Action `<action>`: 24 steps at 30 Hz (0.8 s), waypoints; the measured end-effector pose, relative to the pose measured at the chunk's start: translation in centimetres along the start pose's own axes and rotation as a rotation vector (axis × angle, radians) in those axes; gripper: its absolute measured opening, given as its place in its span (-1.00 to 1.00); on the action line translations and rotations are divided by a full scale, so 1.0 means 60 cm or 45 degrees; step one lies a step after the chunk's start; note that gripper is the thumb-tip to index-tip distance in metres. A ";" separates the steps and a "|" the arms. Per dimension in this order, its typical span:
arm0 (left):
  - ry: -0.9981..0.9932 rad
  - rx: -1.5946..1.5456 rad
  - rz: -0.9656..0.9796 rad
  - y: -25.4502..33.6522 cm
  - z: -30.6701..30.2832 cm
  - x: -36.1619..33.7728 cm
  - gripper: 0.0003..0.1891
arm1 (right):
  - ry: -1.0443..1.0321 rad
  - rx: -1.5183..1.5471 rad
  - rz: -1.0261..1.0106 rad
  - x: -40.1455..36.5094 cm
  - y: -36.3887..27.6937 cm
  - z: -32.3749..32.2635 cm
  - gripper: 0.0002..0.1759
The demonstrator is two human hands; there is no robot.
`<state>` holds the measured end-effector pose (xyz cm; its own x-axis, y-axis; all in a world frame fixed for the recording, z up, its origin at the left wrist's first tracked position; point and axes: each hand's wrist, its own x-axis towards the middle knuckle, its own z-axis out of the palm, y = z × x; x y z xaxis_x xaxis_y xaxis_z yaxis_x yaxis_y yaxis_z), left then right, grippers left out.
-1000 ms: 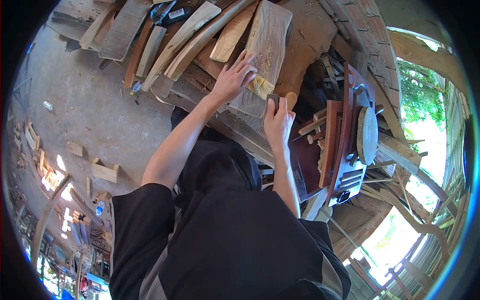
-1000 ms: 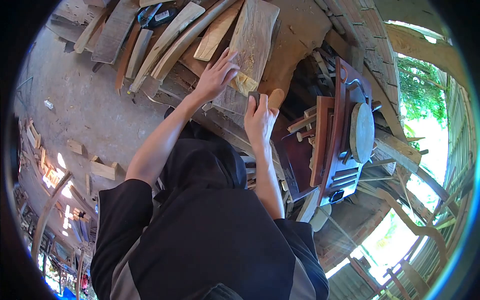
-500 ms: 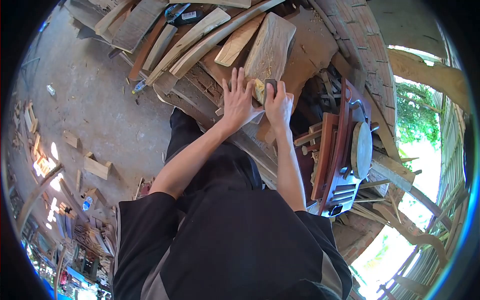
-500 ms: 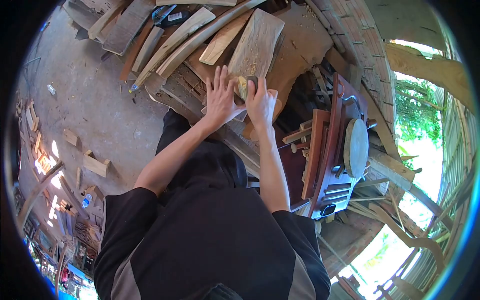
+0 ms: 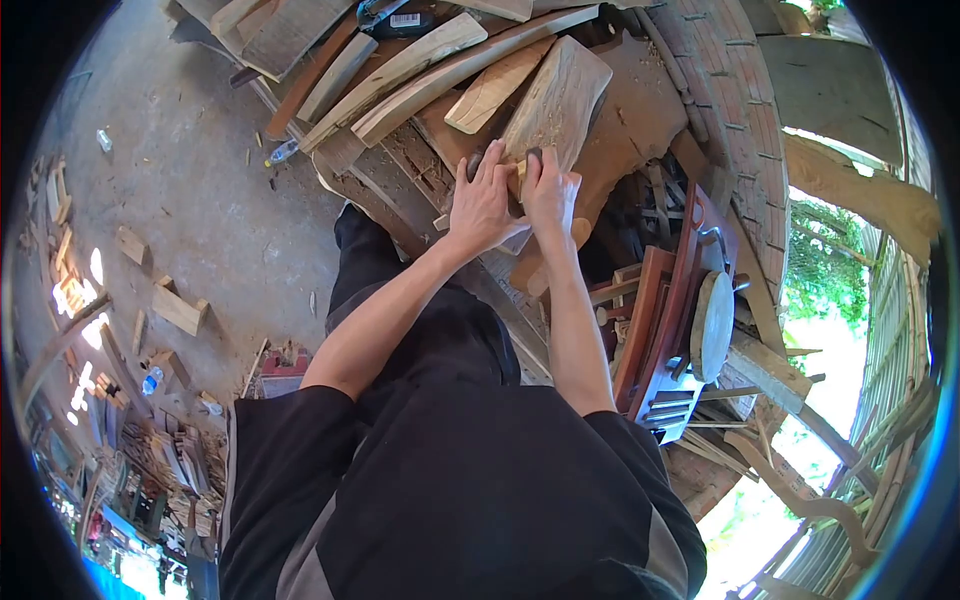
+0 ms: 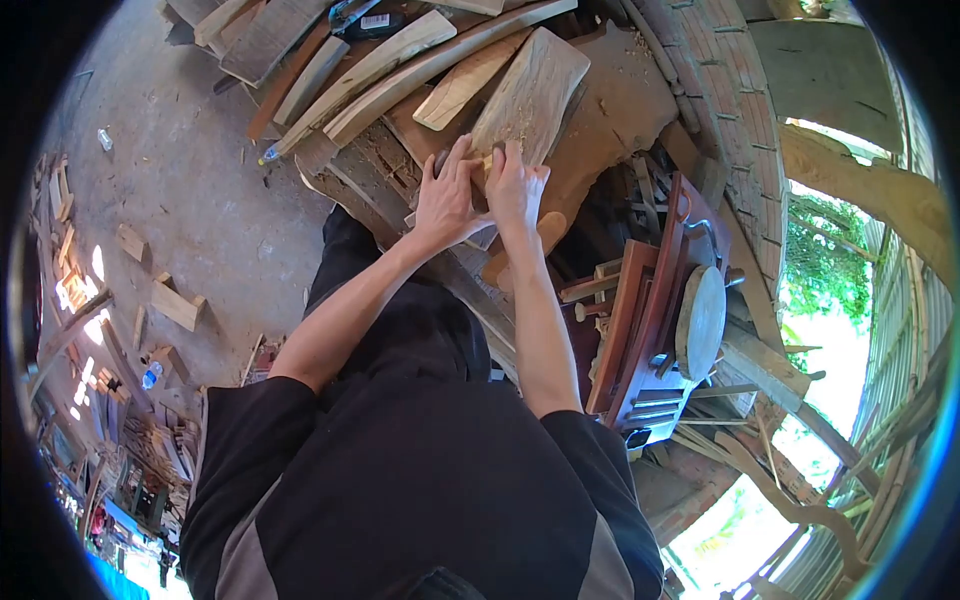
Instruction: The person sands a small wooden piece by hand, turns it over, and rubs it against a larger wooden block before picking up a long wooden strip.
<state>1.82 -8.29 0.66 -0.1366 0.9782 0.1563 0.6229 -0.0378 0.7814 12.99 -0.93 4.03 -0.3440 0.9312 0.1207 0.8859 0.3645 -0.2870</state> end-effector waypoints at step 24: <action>-0.334 -0.504 -0.349 -0.040 -0.087 0.011 -0.50 | -0.225 0.206 0.504 -0.077 0.017 -0.042 -0.67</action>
<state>-3.77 -8.65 2.06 -0.0248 0.9792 -0.2014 0.2472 0.2012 0.9478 16.28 -4.90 5.56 -0.0495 0.9810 -0.1877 0.9045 -0.0357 -0.4251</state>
